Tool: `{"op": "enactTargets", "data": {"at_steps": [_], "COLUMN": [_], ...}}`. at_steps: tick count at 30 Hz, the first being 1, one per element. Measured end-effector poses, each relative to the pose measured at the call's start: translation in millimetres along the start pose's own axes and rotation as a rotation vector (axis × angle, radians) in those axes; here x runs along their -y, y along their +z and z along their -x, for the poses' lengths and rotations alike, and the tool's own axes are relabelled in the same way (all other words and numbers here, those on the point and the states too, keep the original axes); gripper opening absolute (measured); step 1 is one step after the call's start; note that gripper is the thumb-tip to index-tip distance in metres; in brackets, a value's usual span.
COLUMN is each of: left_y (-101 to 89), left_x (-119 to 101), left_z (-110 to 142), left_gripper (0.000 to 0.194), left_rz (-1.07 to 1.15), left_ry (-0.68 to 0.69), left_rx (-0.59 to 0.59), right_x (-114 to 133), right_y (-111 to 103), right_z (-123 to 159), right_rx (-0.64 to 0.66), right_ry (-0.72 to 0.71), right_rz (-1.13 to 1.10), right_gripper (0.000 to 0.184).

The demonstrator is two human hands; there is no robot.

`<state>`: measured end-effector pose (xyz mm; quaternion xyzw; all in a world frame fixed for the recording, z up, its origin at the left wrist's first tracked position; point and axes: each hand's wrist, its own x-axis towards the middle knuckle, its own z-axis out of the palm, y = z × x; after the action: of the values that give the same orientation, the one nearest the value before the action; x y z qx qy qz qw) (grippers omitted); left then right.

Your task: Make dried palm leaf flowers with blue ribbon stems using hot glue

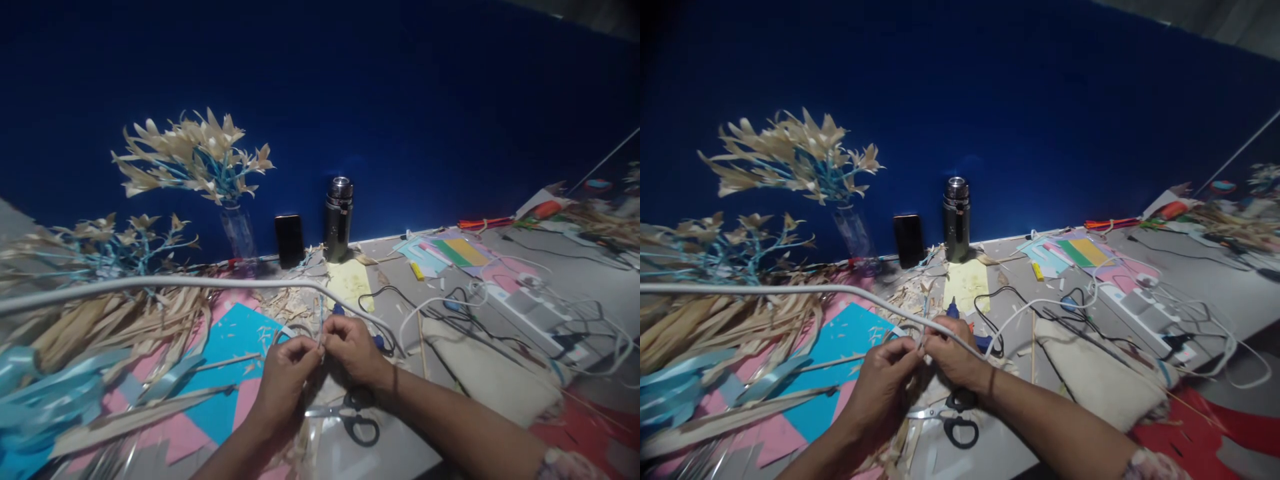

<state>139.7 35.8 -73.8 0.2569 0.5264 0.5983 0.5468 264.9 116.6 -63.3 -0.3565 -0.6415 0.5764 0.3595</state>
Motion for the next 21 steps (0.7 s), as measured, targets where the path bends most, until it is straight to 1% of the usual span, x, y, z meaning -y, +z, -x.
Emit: {"op": "enactTargets", "data": {"at_steps": [2, 6, 12, 16, 21], "left_y": [0.2, -0.3, 0.2, -0.7, -1.7], "left_x": [-3, -10, -11, -10, -10], "left_z": [0, -1, 0, -1, 0], "left_gripper": [0.030, 0.032, 0.036, 0.035, 0.030], "left_rz": [0.039, 0.113, 0.112, 0.095, 0.148], "left_ry": [-0.021, -0.051, -0.114, -0.146, -0.169], "left_rx": [0.005, 0.040, 0.127, 0.193, 0.248], "right_x": [-2, -4, 0, 3, 4], "right_y": [-1, -4, -5, -6, -5], "right_z": [0, -3, -6, -6, -4], "right_rx": [0.010, 0.081, 0.008, -0.006, -0.028], "right_ry": [0.010, 0.036, 0.140, 0.168, 0.152], "right_rz": [-0.059, -0.240, -0.419, -0.428, -0.402], "right_gripper": [0.017, 0.031, 0.041, 0.041, 0.040]}}
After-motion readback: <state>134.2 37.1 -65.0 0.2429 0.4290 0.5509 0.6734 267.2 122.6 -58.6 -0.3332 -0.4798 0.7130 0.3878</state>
